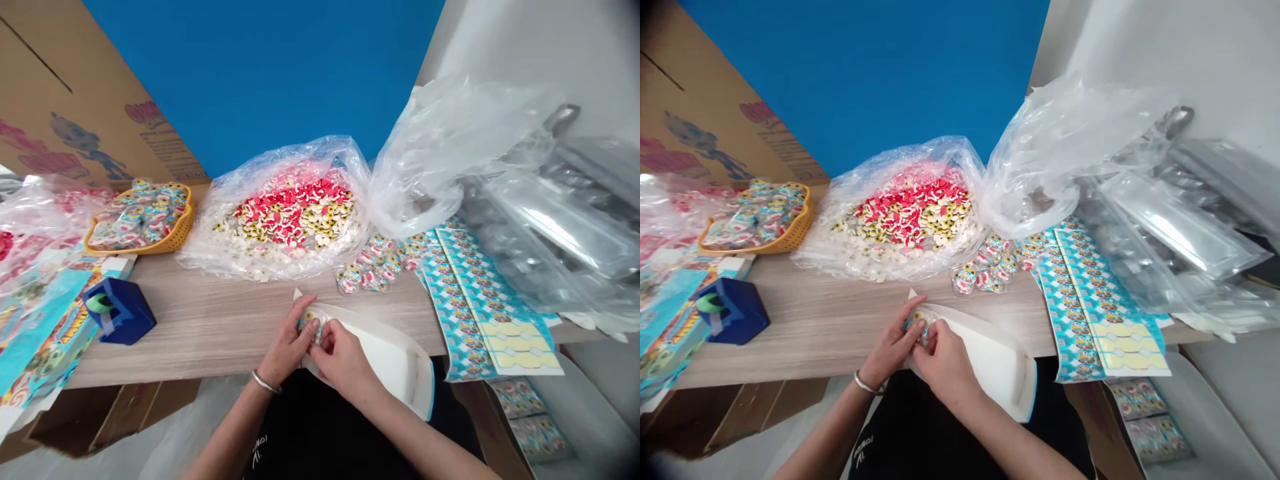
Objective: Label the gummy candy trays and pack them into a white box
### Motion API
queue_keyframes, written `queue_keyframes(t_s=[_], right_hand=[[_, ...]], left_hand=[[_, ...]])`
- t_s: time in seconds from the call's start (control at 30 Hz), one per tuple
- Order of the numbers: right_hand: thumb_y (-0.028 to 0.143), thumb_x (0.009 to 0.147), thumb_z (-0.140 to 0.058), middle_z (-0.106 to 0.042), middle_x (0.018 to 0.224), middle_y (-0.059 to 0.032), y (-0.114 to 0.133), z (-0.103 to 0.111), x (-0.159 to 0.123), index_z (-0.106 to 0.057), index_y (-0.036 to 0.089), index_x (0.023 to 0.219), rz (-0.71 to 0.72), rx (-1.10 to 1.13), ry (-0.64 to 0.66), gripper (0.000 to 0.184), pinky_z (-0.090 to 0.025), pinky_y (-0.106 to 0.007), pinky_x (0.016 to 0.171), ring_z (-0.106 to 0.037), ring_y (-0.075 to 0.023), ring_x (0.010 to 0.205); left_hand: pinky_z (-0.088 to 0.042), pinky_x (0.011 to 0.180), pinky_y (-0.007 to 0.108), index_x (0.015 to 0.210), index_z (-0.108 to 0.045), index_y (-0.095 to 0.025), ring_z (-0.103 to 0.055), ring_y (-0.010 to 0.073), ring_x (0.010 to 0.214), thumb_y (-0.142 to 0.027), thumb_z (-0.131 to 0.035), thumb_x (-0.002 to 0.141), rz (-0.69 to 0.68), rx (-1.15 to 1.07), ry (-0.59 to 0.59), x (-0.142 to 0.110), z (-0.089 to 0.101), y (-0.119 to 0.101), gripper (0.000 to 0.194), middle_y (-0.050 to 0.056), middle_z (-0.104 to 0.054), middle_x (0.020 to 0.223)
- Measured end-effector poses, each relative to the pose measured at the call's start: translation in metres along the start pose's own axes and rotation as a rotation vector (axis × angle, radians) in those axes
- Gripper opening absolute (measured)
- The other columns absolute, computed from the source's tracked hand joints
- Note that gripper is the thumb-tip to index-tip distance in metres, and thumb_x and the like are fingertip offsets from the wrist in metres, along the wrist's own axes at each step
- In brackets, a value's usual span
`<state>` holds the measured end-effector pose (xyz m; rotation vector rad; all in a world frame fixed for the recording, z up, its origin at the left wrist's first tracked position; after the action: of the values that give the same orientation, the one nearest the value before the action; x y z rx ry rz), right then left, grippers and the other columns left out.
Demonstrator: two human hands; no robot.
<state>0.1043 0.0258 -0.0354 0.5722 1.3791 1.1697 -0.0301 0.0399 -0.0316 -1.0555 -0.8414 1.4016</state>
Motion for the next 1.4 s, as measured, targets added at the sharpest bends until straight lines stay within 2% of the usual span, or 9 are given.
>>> queue_keyframes(t_s=[0.2, 0.37, 0.57, 0.67, 0.87, 0.97, 1.03, 1.17, 1.4], right_hand=[[0.041, 0.088, -0.053, -0.06, 0.066, 0.0015, -0.019, 0.023, 0.003, -0.057, 0.018, 0.092, -0.029, -0.061, 0.057, 0.024, -0.042, -0.024, 0.051, -0.057, -0.013, 0.052], [0.028, 0.091, -0.048, -0.068, 0.092, -0.0046, -0.011, -0.002, 0.015, -0.053, 0.019, 0.126, 0.081, -0.109, 0.137, 0.037, -0.048, -0.028, 0.071, -0.065, -0.018, 0.08], [0.02, 0.091, -0.044, -0.068, 0.106, -0.0101, 0.042, -0.049, 0.037, -0.063, 0.017, 0.105, 0.261, -0.399, 0.202, 0.024, -0.045, -0.03, 0.084, -0.062, -0.0214, 0.099], [0.019, 0.089, -0.045, -0.069, 0.099, -0.0107, 0.051, -0.049, 0.036, -0.064, 0.015, 0.098, 0.252, -0.476, 0.228, 0.022, -0.045, -0.03, 0.08, -0.063, -0.0217, 0.093], [0.025, 0.095, -0.046, -0.07, 0.106, -0.0044, 0.07, 0.066, 0.005, -0.063, 0.023, 0.115, 0.468, -0.537, -0.04, 0.027, -0.048, -0.027, 0.083, -0.065, -0.0172, 0.091], [0.012, 0.092, -0.039, -0.065, 0.116, -0.01, 0.072, 0.147, 0.019, -0.06, 0.021, 0.125, 0.479, -0.893, -0.303, 0.04, -0.045, -0.033, 0.092, -0.059, -0.0221, 0.106], [0.006, 0.089, -0.039, -0.058, 0.127, -0.012, 0.067, 0.173, 0.042, -0.055, 0.024, 0.133, 0.477, -1.181, -0.263, 0.049, -0.044, -0.035, 0.092, -0.057, -0.0242, 0.111], [0.01, 0.088, -0.046, -0.057, 0.121, -0.0104, 0.053, 0.179, 0.079, -0.056, 0.026, 0.13, 0.452, -1.472, -0.067, 0.046, -0.043, -0.033, 0.089, -0.058, -0.0231, 0.103], [0.028, 0.082, -0.062, -0.056, 0.127, -0.015, 0.065, 0.161, 0.076, -0.056, 0.017, 0.117, 0.472, -1.456, -0.069, 0.037, -0.036, -0.039, 0.098, -0.049, -0.0301, 0.118]], left_hand=[[-0.037, 0.108, 0.039, 0.134, -0.056, -0.022, -0.055, 0.024, 0.119, -0.036, -0.055, 0.09, 0.001, -0.049, 0.019, 0.003, -0.001, 0.004, 0.046, 0.009, -0.059, 0.133], [-0.036, 0.109, 0.04, 0.134, -0.055, -0.022, -0.055, 0.0248, 0.121, -0.037, -0.056, 0.089, 0.075, -0.084, -0.069, -0.01, 0.012, 0.01, 0.048, 0.008, -0.06, 0.131], [-0.035, 0.111, 0.038, 0.138, -0.047, -0.026, -0.049, 0.0241, 0.128, -0.044, -0.055, 0.09, 0.138, -0.146, -0.368, -0.03, 0.053, 0.029, 0.052, 0.006, -0.051, 0.143], [-0.04, 0.106, 0.039, 0.138, -0.047, -0.024, -0.057, 0.0247, 0.117, -0.048, -0.056, 0.088, 0.175, -0.127, -0.319, -0.024, 0.054, 0.033, 0.057, 0.007, -0.059, 0.131], [-0.051, 0.085, 0.033, 0.139, -0.046, -0.021, -0.064, 0.022, 0.093, -0.051, -0.059, 0.085, 0.217, -0.212, -0.096, -0.007, 0.028, 0.034, 0.063, 0.008, -0.065, 0.117], [-0.053, 0.076, 0.031, 0.14, -0.043, -0.022, -0.064, 0.0197, 0.082, -0.05, -0.059, 0.085, 0.228, -0.231, -0.056, -0.003, 0.018, 0.033, 0.064, 0.007, -0.067, 0.111], [-0.053, 0.075, 0.031, 0.14, -0.044, -0.022, -0.065, 0.0198, 0.081, -0.05, -0.059, 0.085, 0.222, -0.227, -0.055, -0.001, 0.016, 0.031, 0.063, 0.007, -0.067, 0.11], [-0.053, 0.077, 0.032, 0.138, -0.046, -0.02, -0.065, 0.0218, 0.084, -0.05, -0.061, 0.083, 0.235, -0.225, -0.077, 0.001, 0.015, 0.027, 0.064, 0.007, -0.067, 0.11], [-0.052, 0.07, 0.029, 0.139, -0.045, -0.02, -0.063, 0.0191, 0.076, -0.049, -0.059, 0.085, 0.239, -0.242, -0.094, -0.002, 0.009, 0.023, 0.063, 0.006, -0.068, 0.101]])
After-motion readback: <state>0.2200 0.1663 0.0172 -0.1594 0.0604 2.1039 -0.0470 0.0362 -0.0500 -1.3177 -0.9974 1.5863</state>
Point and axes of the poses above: each hand's wrist, its own x-axis towards the middle knuckle, its own z-axis out of the back of the hand, y = z × x, the point moved 7 cm from there along x, towards the middle knuckle
